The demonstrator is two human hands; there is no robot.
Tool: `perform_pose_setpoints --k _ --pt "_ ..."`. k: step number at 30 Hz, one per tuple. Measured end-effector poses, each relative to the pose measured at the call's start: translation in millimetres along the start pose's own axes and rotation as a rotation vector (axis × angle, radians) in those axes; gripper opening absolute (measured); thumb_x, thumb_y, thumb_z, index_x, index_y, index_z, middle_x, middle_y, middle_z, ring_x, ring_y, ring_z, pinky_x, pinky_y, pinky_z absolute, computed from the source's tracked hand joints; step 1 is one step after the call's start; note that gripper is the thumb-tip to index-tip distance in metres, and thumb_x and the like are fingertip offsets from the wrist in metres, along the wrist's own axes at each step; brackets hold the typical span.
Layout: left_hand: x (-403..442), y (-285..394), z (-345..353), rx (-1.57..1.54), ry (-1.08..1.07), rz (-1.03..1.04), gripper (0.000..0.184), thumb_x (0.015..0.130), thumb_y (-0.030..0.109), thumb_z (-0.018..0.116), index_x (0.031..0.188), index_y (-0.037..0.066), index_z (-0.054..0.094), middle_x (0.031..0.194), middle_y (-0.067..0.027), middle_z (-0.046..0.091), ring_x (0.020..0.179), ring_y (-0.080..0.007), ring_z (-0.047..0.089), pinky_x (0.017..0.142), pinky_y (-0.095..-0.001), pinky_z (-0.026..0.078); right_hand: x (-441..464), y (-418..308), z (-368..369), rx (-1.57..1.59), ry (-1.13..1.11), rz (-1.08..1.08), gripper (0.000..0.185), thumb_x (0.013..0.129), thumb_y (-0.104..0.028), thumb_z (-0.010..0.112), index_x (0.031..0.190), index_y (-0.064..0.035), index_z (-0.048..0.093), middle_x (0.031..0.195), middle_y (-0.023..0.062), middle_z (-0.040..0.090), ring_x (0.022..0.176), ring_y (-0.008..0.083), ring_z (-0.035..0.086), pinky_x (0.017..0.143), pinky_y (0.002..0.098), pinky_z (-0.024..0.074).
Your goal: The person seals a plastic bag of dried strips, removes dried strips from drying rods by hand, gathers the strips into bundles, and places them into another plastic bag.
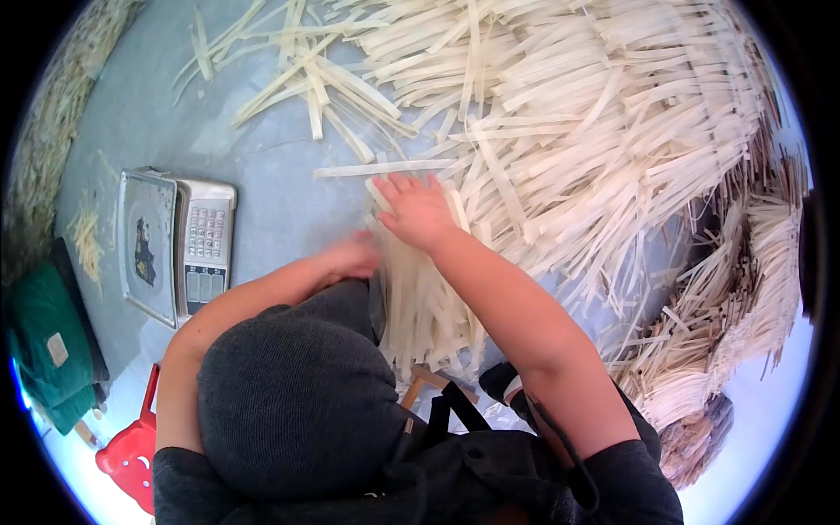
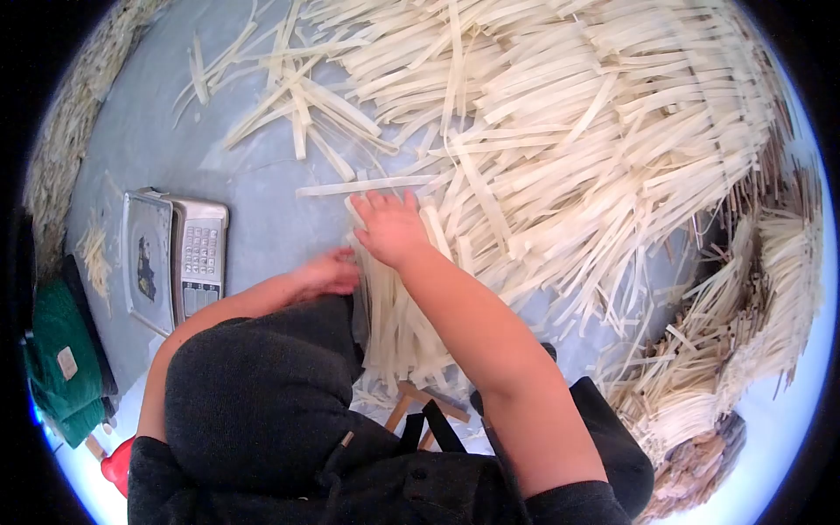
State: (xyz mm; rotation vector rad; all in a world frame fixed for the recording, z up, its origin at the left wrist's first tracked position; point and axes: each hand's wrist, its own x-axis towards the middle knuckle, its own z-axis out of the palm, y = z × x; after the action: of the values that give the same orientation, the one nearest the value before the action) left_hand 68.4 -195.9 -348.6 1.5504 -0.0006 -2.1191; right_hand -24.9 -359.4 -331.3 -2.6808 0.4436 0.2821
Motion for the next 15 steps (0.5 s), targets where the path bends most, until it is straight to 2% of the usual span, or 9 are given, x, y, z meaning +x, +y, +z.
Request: perform_pose_setpoints --k 2,3,4,5,7,11,13,14,15 --pt "3.0 6.6 -23.8 -0.327 0.377 0.177 0.060 0.091 0.023 0.063 0.141 0.009 0.033 0.122 -0.0102 0.052 0.104 -0.0209 0.057 0.084 -0.0336 0.053 2.9 -1.0 9.0 0.054 -0.031 -0.069 0.052 0.087 -0.033 0.059 0.134 -0.0120 0.051 0.139 0.0128 0.048 0.126 0.0313 0.046 0.109 0.0501 0.0300" --pt "2.1 13.8 -31.6 -0.441 0.438 0.277 0.057 0.091 0.023 0.063 0.138 0.008 0.036 0.118 -0.0096 0.054 0.100 -0.0197 0.058 0.083 -0.0326 0.054 0.9 -0.5 9.2 -0.015 -0.158 -0.079 0.048 0.086 -0.032 0.059 0.129 -0.0110 0.054 0.132 0.0128 0.053 0.120 0.0317 0.050 0.108 0.0490 0.0318" --pt "2.5 21.6 -38.9 -0.557 0.495 0.380 0.053 0.092 0.024 0.063 0.136 0.006 0.038 0.114 -0.0089 0.055 0.096 -0.0185 0.059 0.081 -0.0316 0.054 -0.4 0.4 4.7 -0.087 -0.285 -0.089 0.044 0.085 -0.031 0.060 0.124 -0.0100 0.058 0.126 0.0127 0.057 0.114 0.0321 0.054 0.107 0.0479 0.0337" --pt "7.7 25.3 -50.2 -0.558 0.489 0.381 0.053 0.092 0.024 0.063 0.136 0.006 0.038 0.114 -0.0089 0.055 0.096 -0.0185 0.059 0.081 -0.0316 0.054 -3.0 4.7 -0.8 -0.092 -0.286 -0.086 0.044 0.085 -0.031 0.060 0.124 -0.0100 0.058 0.126 0.0127 0.057 0.114 0.0321 0.054 0.107 0.0479 0.0337" --pt "20.9 30.7 -71.6 -0.698 0.415 0.512 0.036 0.092 0.024 0.064 0.122 0.009 0.051 0.106 -0.0062 0.060 0.088 -0.0140 0.060 0.079 -0.0305 0.053 -10.7 12.7 -25.3 0.225 -0.266 -0.081 0.045 0.084 -0.031 0.062 0.122 -0.0066 0.060 0.124 0.0155 0.060 0.114 0.0357 0.055 0.105 0.0474 0.0358" --pt "15.3 53.0 -77.1 -0.740 0.422 0.536 0.029 0.094 0.026 0.063 0.115 0.007 0.056 0.099 -0.0044 0.063 0.080 -0.0113 0.059 0.075 -0.0287 0.053 -9.3 70.7 -50.8 0.354 0.411 0.217 0.038 0.082 -0.027 0.064 0.113 -0.0050 0.061 0.114 0.0169 0.062 0.105 0.0353 0.058 0.093 0.0443 0.0443" --pt "-14.5 77.3 -63.1 -0.411 0.598 0.800 0.023 0.096 0.028 0.060 0.105 0.006 0.061 0.093 -0.0036 0.064 0.078 -0.0107 0.060 0.072 -0.0267 0.053 -16.2 111.1 -34.5 -0.123 0.570 0.395 0.036 0.083 -0.025 0.064 0.113 -0.0054 0.059 0.109 0.0201 0.062 0.102 0.0345 0.059 0.089 0.0429 0.0468" --pt "-32.2 89.7 -56.5 -0.374 0.644 0.912 0.023 0.096 0.028 0.059 0.103 0.006 0.062 0.092 -0.0035 0.064 0.078 -0.0110 0.061 0.071 -0.0262 0.053 -24.5 130.2 -23.5 -0.121 0.573 0.403 0.036 0.083 -0.025 0.064 0.113 -0.0054 0.059 0.109 0.0201 0.062 0.102 0.0345 0.059 0.089 0.0429 0.0468" --pt "-51.1 101.3 -52.0 -0.337 0.691 1.026 0.024 0.097 0.028 0.057 0.102 0.006 0.063 0.091 -0.0035 0.065 0.078 -0.0114 0.062 0.071 -0.0257 0.053 -31.7 148.2 -12.5 -0.090 0.350 0.461 0.037 0.083 -0.025 0.065 0.114 -0.0053 0.058 0.104 0.0200 0.064 0.096 0.0350 0.061 0.085 0.0436 0.0480"
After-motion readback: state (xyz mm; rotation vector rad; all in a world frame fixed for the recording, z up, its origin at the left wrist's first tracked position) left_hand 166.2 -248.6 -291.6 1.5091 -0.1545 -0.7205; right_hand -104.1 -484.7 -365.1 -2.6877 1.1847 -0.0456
